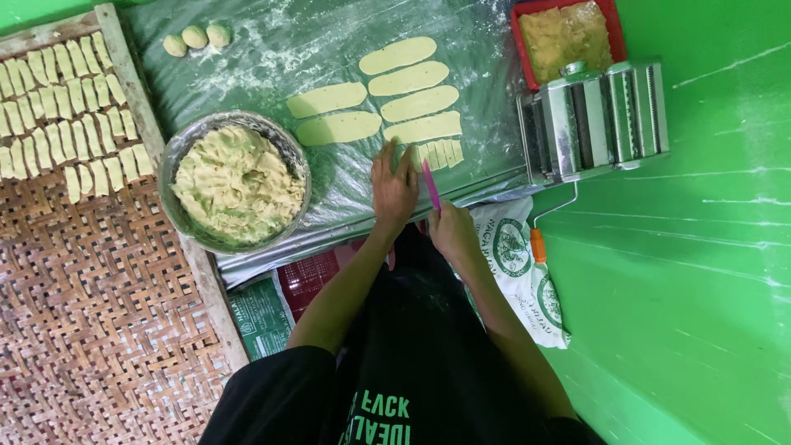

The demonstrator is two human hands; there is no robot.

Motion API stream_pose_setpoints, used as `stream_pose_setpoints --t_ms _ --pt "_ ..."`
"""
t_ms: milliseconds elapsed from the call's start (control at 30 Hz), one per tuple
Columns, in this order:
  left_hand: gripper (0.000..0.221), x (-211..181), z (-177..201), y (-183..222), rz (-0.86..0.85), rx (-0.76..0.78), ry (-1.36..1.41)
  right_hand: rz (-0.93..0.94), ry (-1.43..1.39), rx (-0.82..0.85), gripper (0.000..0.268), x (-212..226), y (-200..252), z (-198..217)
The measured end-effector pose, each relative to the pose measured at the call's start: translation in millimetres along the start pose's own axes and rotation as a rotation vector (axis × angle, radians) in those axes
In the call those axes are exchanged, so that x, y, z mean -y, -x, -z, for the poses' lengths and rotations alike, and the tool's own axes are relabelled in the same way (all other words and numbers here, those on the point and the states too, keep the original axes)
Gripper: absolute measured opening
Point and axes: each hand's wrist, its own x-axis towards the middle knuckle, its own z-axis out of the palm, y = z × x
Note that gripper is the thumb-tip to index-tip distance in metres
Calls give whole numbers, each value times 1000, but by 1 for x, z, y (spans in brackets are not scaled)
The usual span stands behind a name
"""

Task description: Flattening dough balls, passing them through a manual roller, and marking the strips with a spatula

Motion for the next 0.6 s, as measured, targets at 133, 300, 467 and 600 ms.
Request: stream_pose_setpoints --t_ms 133,300,467,600 --pt "34 2 0 0 2 9 0 15 30 -10 33 1 -8 -6" --pt "34 4 -6 0 -8 -5 -12 -8 -24 30 34 3 -1 -11" --pt "32 2 -5 0 -11 -18 -14 4 -7 31 32 8 -1 13" --pt "30 0 -4 -1 3 -27 -31 44 -87 -34 30 17 -1 13"
